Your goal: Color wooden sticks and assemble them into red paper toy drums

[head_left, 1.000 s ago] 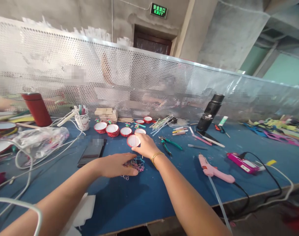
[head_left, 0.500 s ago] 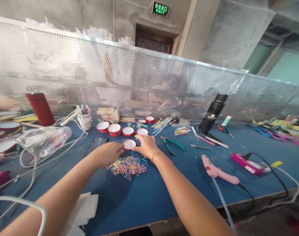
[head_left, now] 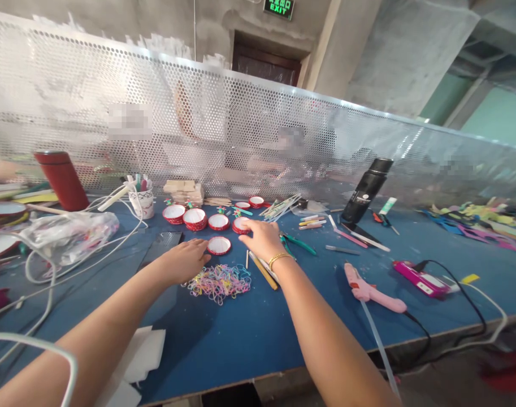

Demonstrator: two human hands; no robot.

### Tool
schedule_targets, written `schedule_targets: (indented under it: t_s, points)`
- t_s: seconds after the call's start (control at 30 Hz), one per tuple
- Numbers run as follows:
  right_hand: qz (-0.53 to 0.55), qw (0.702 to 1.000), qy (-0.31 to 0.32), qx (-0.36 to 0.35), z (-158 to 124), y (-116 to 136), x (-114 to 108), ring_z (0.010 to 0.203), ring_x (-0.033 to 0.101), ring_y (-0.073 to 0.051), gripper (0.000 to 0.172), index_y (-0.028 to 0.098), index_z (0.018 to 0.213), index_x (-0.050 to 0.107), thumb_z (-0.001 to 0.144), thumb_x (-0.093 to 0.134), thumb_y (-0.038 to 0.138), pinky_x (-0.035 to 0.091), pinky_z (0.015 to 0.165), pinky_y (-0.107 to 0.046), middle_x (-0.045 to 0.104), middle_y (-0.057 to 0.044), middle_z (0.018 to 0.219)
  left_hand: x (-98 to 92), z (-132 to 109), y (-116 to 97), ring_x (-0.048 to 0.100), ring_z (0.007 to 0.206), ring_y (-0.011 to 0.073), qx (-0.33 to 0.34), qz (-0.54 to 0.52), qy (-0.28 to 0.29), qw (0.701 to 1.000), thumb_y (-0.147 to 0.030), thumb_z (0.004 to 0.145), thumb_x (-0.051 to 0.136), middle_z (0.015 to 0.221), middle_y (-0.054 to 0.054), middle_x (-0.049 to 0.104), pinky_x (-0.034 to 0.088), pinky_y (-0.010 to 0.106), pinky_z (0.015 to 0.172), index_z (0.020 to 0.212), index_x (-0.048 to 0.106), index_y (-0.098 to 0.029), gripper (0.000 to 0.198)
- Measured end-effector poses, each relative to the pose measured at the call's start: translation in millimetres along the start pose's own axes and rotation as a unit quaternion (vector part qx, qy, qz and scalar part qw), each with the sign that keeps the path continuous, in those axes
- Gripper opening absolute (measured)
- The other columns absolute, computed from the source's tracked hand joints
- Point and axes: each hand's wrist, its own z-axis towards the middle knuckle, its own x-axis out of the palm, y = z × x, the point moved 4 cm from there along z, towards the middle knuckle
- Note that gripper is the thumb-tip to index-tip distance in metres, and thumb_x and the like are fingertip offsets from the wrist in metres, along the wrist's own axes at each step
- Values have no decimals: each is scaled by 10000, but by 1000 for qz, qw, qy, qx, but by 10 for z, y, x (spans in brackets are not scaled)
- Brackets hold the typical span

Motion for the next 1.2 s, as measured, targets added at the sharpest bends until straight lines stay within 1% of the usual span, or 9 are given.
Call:
schedule_targets:
  t_s: [0.13, 0.33, 0.5, 0.63, 0.77, 0.97, 1.03, 1.13, 1.2]
  points:
    - [-24, 997, 6, 74, -11, -301, -206, 1081, 649, -187, 230, 291, 1102, 695, 916, 561, 309, 347, 992, -377, 757, -6, 1076, -65, -18, 3, 437, 1395, 297, -18, -11, -16, 1000, -338, 954, 309, 1486, 142, 503, 315, 449, 1153, 1452, 465, -126, 564]
    - [-72, 986, 73, 133, -26, -464, -258, 993, 680, -220, 100, 301, 800, 767, 821, 673, 325, 397, 916, -376, 771, -12, 969, -200, -23, -53, 537, 1303, 314, -15, -50, -86, 995, -372, 934, 357, 1394, 112, 603, 388, 464, 1093, 1336, 608, -181, 511]
    - [-83, 984, 105, 118, -56, -330, -253, 1001, 679, -205, 111, 317, 808, 764, 814, 678, 388, 407, 928, -372, 771, 1, 977, -395, -64, -138, 646, 1146, 276, -32, -152, -112, 981, -404, 915, 414, 1254, 61, 704, 481, 374, 970, 1235, 687, -238, 453]
    - [-99, 978, 136, 125, -105, -308, -252, 994, 689, -250, 142, 279, 775, 766, 719, 754, 409, 446, 905, -386, 771, -55, 990, -467, -89, -164, 675, 1053, 258, -36, -196, -145, 969, -455, 905, 448, 1161, 41, 744, 491, 323, 909, 1173, 727, -265, 431]
    - [-118, 969, 127, 176, -120, -478, -329, 1006, 698, -295, 153, 247, 845, 778, 722, 745, 333, 491, 845, -394, 760, -122, 1032, -474, -84, -124, 691, 939, 247, -54, -238, -174, 954, -496, 888, 484, 1057, 16, 770, 501, 299, 851, 1091, 758, -284, 401]
    - [-139, 956, 47, 254, -104, -855, -554, 1069, 677, -327, 308, 180, 1090, 745, 890, 518, 236, 502, 848, -449, 704, -221, 1155, -496, -83, -66, 679, 829, 228, -90, -259, -217, 937, -487, 875, 507, 1008, 7, 771, 495, 287, 793, 1003, 757, -258, 362]
    - [-130, 959, 52, 246, -106, -900, -556, 1045, 686, -310, 297, 180, 1060, 757, 882, 521, 215, 508, 842, -425, 715, -208, 1131, -495, -81, -71, 676, 818, 220, -86, -262, -217, 936, -478, 876, 511, 996, 1, 772, 490, 279, 795, 990, 759, -261, 349]
    - [-89, 977, 94, 170, -102, -794, -441, 996, 700, -220, 212, 273, 931, 784, 825, 616, 199, 509, 836, -307, 757, -69, 1066, -484, -77, -84, 676, 828, 219, -81, -267, -209, 937, -473, 874, 516, 993, -5, 773, 486, 275, 796, 993, 765, -273, 341]
    - [-62, 986, 115, 105, -100, -643, -334, 1012, 688, -159, 246, 337, 916, 777, 822, 621, 172, 493, 855, -237, 754, 21, 1080, -480, -74, -90, 678, 856, 221, -77, -272, -208, 936, -467, 875, 515, 1012, -5, 772, 483, 276, 807, 1005, 767, -278, 341]
